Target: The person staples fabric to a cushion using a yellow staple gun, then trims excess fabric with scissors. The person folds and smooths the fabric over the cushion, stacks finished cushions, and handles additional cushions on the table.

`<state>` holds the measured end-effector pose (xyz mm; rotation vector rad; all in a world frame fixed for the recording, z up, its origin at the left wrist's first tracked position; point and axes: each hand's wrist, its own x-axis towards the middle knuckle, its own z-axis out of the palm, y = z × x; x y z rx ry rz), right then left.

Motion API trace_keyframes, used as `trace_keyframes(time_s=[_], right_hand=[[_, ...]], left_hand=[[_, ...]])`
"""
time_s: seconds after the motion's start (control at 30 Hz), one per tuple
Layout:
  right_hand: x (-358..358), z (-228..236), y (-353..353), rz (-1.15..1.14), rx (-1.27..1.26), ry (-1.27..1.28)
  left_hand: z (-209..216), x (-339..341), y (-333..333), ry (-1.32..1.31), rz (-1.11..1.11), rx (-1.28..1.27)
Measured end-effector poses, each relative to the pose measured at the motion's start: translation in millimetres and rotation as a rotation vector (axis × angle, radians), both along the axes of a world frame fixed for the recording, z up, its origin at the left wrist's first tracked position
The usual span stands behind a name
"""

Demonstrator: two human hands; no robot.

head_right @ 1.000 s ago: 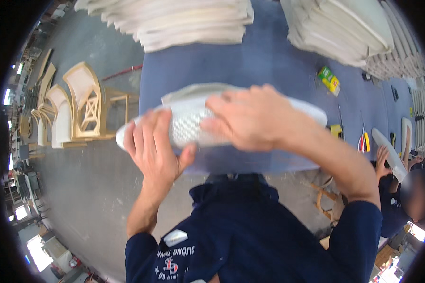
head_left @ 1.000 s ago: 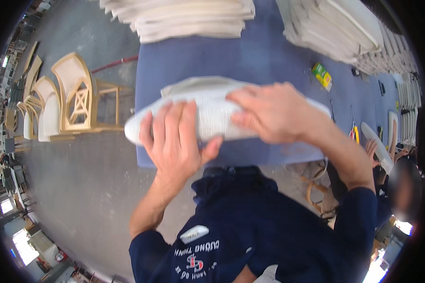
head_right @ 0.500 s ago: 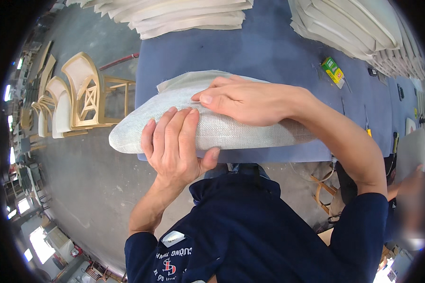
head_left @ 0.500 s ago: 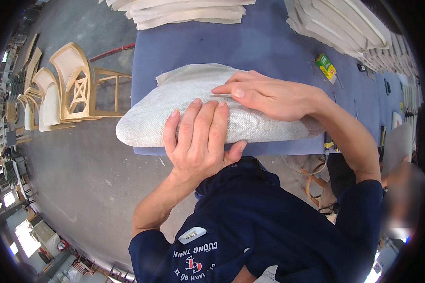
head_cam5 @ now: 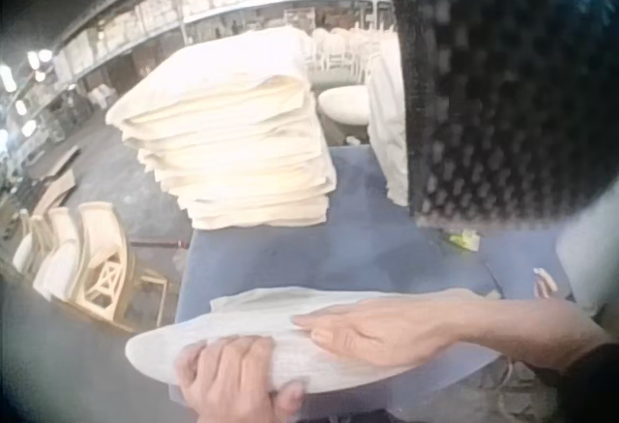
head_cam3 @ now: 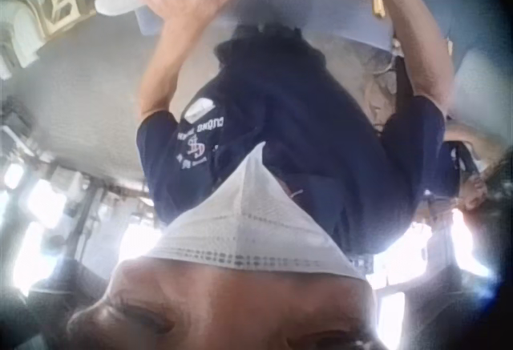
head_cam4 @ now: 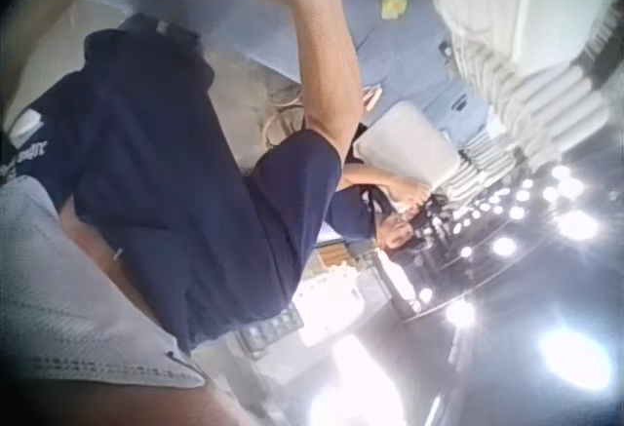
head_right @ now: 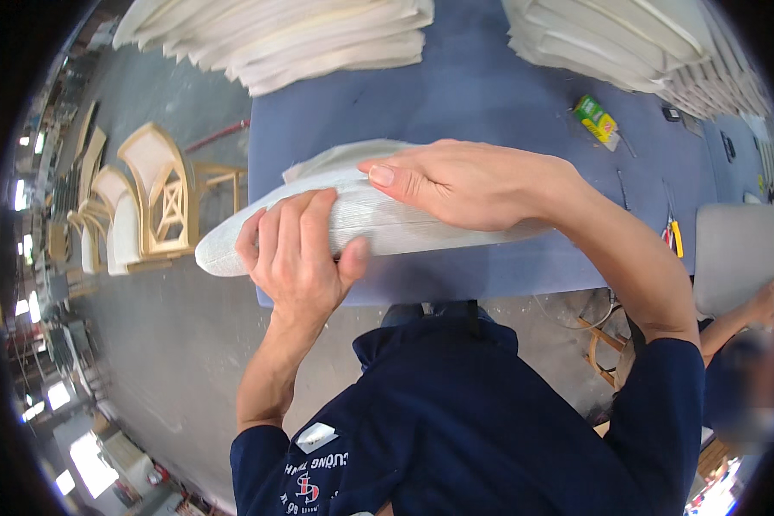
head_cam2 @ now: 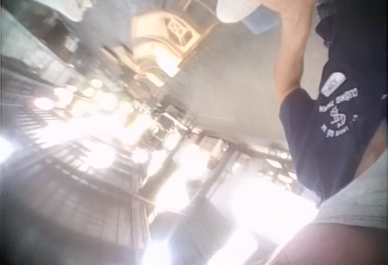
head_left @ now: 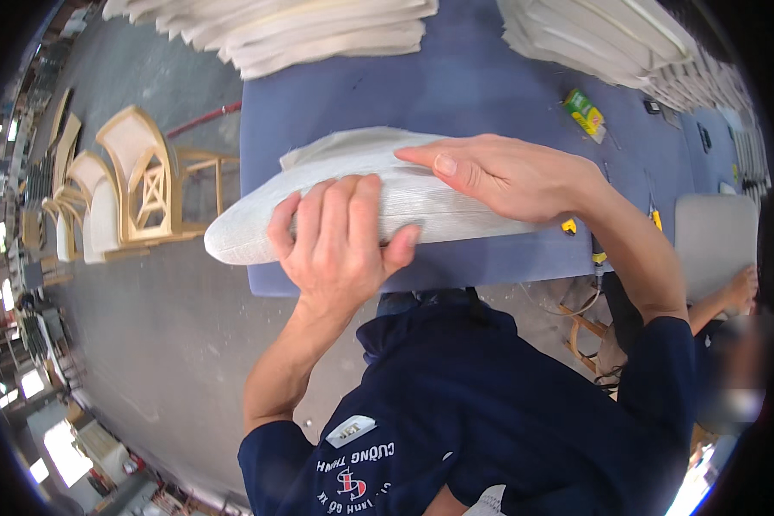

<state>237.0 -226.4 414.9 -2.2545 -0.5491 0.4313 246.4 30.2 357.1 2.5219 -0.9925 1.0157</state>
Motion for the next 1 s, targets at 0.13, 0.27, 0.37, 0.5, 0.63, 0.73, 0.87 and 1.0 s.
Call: trace_keyframes(time_s=[0.13, 0.27, 0.37, 0.5, 0.63, 0.73, 0.87, 1.0], right_hand=[[-25.3, 18.9, -43.1, -0.278, 0.002, -0.422], [-72.8, -3.8, -43.8, -0.355, -0.375, -0.811], [-67.2, -27.8, -36.7, -0.401, -0.482, -0.957], [-32.6, -40.3, -32.9, -0.534, -0.432, -1.079], [-12.7, -46.0, -39.0, -0.628, -0.461, -1.053], [-11.7, -46.8, -30.0, -0.684, -0.471, -1.041], [-23.9, -42.0, -25.9, -0.671, -0.424, -0.97], [-43.0, -12.8, 7.9, -0.575, -0.305, -0.898]], left_hand=[[2.0, 13.8, 0.8, -0.024, -0.006, -0.014], [11.8, 23.4, -11.6, -0.002, -0.01, 0.011], [26.5, 26.7, -19.9, 0.015, -0.01, 0.058], [27.5, 28.0, -51.9, -0.141, -0.126, 0.137], [24.1, 20.2, -92.2, 0.008, -0.169, 0.03], [18.2, 23.5, -102.6, -0.006, -0.17, -0.014], [8.4, 25.9, -103.7, -0.071, -0.186, -0.115], [16.5, 46.7, -74.1, -0.122, -0.276, -0.232]])
